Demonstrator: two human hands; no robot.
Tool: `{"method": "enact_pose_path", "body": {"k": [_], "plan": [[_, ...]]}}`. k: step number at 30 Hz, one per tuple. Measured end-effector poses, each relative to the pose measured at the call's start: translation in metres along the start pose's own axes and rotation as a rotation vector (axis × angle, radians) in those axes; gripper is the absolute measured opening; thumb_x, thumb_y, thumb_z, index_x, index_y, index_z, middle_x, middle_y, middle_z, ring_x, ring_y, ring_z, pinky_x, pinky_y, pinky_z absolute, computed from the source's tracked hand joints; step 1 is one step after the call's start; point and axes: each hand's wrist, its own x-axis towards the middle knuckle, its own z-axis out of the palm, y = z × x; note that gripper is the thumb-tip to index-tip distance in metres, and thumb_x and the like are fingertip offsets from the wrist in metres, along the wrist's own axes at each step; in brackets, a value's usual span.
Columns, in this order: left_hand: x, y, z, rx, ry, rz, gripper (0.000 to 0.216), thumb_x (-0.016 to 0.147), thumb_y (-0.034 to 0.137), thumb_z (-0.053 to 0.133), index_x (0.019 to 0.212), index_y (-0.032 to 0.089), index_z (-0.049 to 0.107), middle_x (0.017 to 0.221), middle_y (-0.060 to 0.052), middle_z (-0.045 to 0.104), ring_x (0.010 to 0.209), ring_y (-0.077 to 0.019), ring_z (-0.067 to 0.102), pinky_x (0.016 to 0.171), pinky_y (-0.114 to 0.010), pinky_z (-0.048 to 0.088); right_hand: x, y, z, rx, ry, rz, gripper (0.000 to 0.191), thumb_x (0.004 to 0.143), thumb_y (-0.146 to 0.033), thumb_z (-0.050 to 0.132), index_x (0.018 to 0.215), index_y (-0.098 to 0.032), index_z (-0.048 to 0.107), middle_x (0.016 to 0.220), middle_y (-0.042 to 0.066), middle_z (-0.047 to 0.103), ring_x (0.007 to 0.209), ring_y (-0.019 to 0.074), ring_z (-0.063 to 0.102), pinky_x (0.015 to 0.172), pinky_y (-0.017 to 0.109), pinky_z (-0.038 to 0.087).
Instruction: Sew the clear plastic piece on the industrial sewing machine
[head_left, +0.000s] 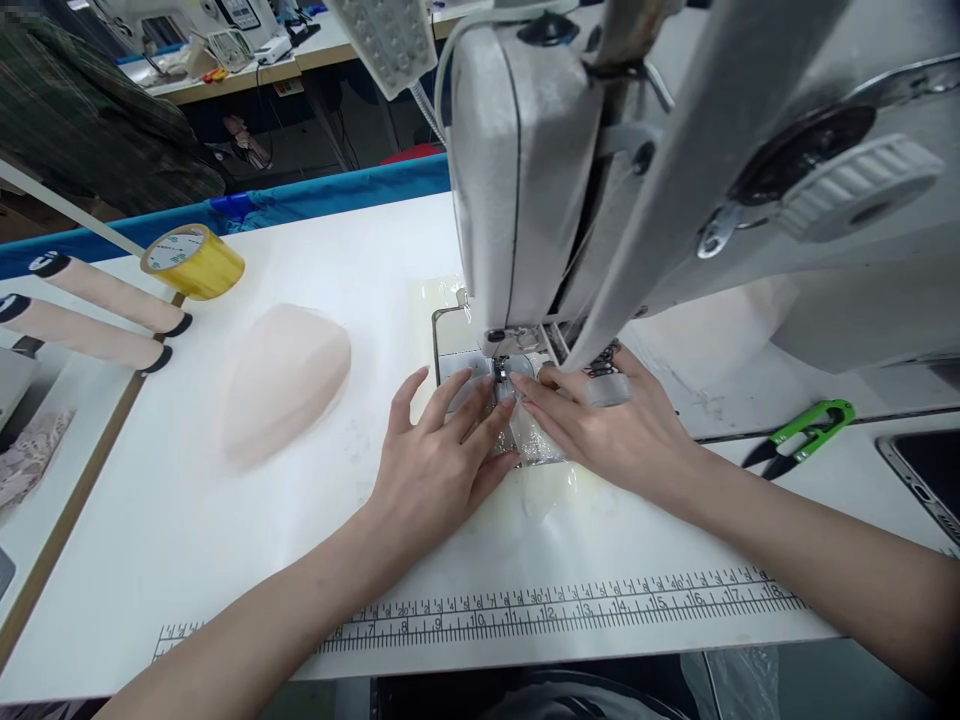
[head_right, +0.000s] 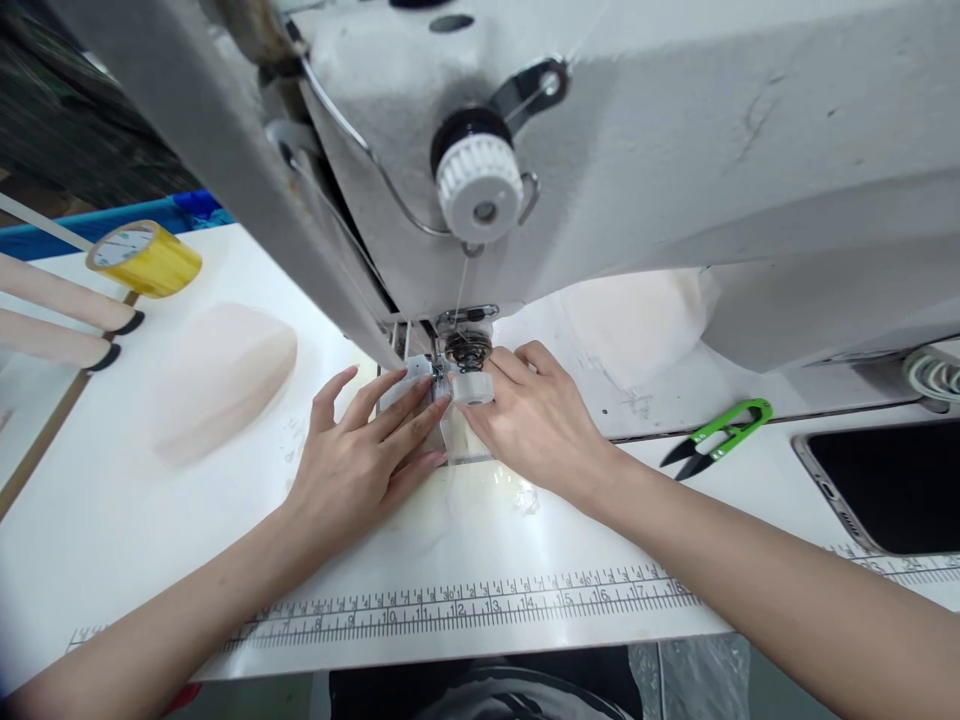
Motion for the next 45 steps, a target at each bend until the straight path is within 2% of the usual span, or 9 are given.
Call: {"method": "enact_pose_path", "body": {"k": [6, 21, 33, 37, 39, 41, 42, 43, 45], "plan": [[-0.001, 0.001, 0.001, 0.001, -0.010, -0.017, 0.037, 0.098, 0.039, 0.049, 0.129, 0.022, 0.059, 0.128, -0.006, 0.063, 0.127, -0.0253, 0.050, 0.112, -0.050, 0.025, 0.000, -0.001, -0.004, -0.029, -0.038, -0.008, 0.022, 0.096, -0.013, 0.052, 0.098, -0.021, 0.072, 0.077, 0.006, 0.063, 0.091, 0.0242, 0.053, 0.080, 0.038, 0.037], [-0.002, 0.000, 0.003, 0.003, -0.001, -0.015, 0.038, 0.099, 0.039, 0.047, 0.130, 0.022, 0.058, 0.129, -0.005, 0.062, 0.128, -0.0263, 0.049, 0.112, -0.052, 0.024, 0.004, -0.003, -0.008, -0.067, 0.025, 0.009, 0.018, 0.096, -0.020, 0.057, 0.097, -0.016, 0.074, 0.085, 0.008, 0.067, 0.084, 0.0232, 0.055, 0.078, 0.038, 0.036], [0.000, -0.004, 0.007, 0.011, -0.032, -0.038, 0.040, 0.100, 0.042, 0.044, 0.132, 0.022, 0.056, 0.133, -0.005, 0.059, 0.129, -0.0254, 0.048, 0.111, -0.052, 0.027, 0.006, 0.001, -0.004, -0.099, 0.004, 0.026, 0.025, 0.100, -0.019, 0.047, 0.107, -0.019, 0.071, 0.073, 0.006, 0.061, 0.086, 0.0244, 0.055, 0.080, 0.038, 0.035], [0.000, -0.005, 0.007, -0.010, -0.034, -0.028, 0.042, 0.099, 0.044, 0.044, 0.134, 0.021, 0.054, 0.136, -0.008, 0.056, 0.132, -0.0277, 0.045, 0.111, -0.054, 0.027, 0.006, 0.001, -0.009, -0.070, 0.024, 0.030, 0.024, 0.100, -0.021, 0.049, 0.106, -0.016, 0.072, 0.081, 0.007, 0.065, 0.084, 0.0241, 0.056, 0.081, 0.039, 0.037], [0.001, -0.004, 0.001, -0.038, 0.017, 0.003, 0.040, 0.099, 0.041, 0.047, 0.131, 0.019, 0.055, 0.135, -0.010, 0.057, 0.131, -0.0277, 0.046, 0.111, -0.054, 0.028, 0.005, 0.002, -0.016, 0.010, 0.066, 0.028, 0.023, 0.100, -0.021, 0.049, 0.104, -0.015, 0.072, 0.080, 0.008, 0.066, 0.081, 0.0232, 0.058, 0.080, 0.038, 0.038], [0.001, -0.002, -0.010, -0.115, 0.058, 0.024, 0.029, 0.098, 0.034, 0.049, 0.118, 0.017, 0.061, 0.123, -0.009, 0.064, 0.119, -0.0240, 0.056, 0.105, -0.047, 0.039, 0.003, 0.004, -0.026, 0.172, 0.072, -0.003, 0.022, 0.099, -0.021, 0.051, 0.103, -0.015, 0.072, 0.083, 0.007, 0.067, 0.079, 0.0216, 0.059, 0.079, 0.037, 0.040], [0.001, 0.000, -0.018, -0.173, 0.036, 0.016, 0.024, 0.097, 0.033, 0.050, 0.110, 0.017, 0.062, 0.114, -0.007, 0.067, 0.108, -0.0214, 0.061, 0.096, -0.041, 0.046, 0.002, 0.005, -0.032, 0.276, 0.025, -0.023, 0.020, 0.098, -0.024, 0.053, 0.103, -0.016, 0.071, 0.088, 0.007, 0.067, 0.080, 0.0209, 0.059, 0.078, 0.036, 0.042], [0.000, 0.002, -0.026, -0.237, -0.023, -0.003, 0.021, 0.095, 0.035, 0.053, 0.103, 0.017, 0.062, 0.105, -0.006, 0.068, 0.096, -0.0194, 0.063, 0.084, -0.036, 0.050, 0.001, 0.006, -0.037, 0.383, -0.052, -0.041, 0.018, 0.095, -0.027, 0.058, 0.103, -0.018, 0.071, 0.096, 0.007, 0.067, 0.082, 0.0206, 0.060, 0.078, 0.036, 0.043], [-0.003, 0.008, -0.040, -0.327, -0.206, -0.032, 0.031, 0.086, 0.045, 0.065, 0.097, 0.018, 0.060, 0.097, -0.005, 0.065, 0.082, -0.0194, 0.061, 0.066, -0.032, 0.051, 0.000, 0.007, -0.045, 0.562, -0.225, -0.054, 0.016, 0.090, -0.030, 0.065, 0.102, -0.022, 0.070, 0.109, 0.005, 0.064, 0.088, 0.0204, 0.061, 0.078, 0.034, 0.046]]}}
